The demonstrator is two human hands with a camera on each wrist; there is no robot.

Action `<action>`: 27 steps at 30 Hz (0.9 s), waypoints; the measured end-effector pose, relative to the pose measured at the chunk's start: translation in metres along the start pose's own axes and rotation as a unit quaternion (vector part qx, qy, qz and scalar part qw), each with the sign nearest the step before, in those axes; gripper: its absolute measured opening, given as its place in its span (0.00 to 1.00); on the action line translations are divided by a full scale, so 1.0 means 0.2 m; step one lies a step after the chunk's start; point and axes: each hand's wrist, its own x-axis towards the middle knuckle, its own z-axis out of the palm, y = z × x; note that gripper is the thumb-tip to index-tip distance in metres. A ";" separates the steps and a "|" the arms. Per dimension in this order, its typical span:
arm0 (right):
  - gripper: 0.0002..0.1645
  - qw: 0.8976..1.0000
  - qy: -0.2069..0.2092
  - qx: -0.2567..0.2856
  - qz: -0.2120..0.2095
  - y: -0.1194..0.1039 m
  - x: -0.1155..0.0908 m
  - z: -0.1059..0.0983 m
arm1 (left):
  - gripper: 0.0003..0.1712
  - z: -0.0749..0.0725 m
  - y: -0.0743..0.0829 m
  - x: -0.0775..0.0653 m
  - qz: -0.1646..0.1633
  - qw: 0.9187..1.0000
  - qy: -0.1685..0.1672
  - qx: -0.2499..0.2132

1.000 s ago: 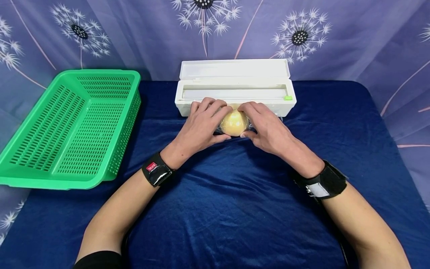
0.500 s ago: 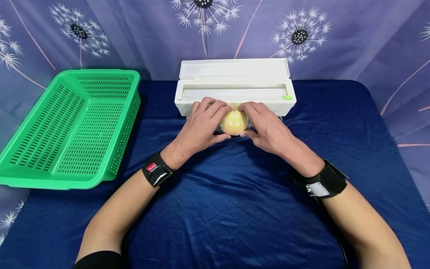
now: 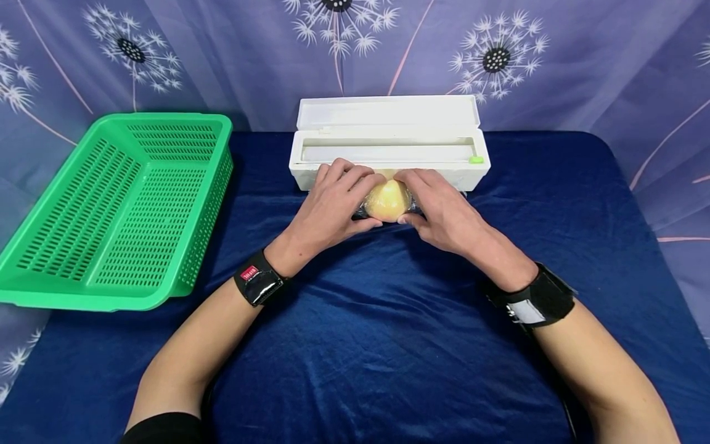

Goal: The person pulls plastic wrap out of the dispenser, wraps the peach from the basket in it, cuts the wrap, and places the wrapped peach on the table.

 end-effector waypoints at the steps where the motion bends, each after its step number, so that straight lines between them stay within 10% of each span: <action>1: 0.40 1.000 0.000 -0.001 -0.001 0.00 0.00 0.00 | 0.45 0.00 0.00 0.00 0.001 1.000 0.001 0.002; 27: 0.41 1.000 0.010 -0.004 -0.010 -0.02 0.00 0.01 | 0.47 -0.01 -0.03 0.00 0.000 1.000 0.001 -0.010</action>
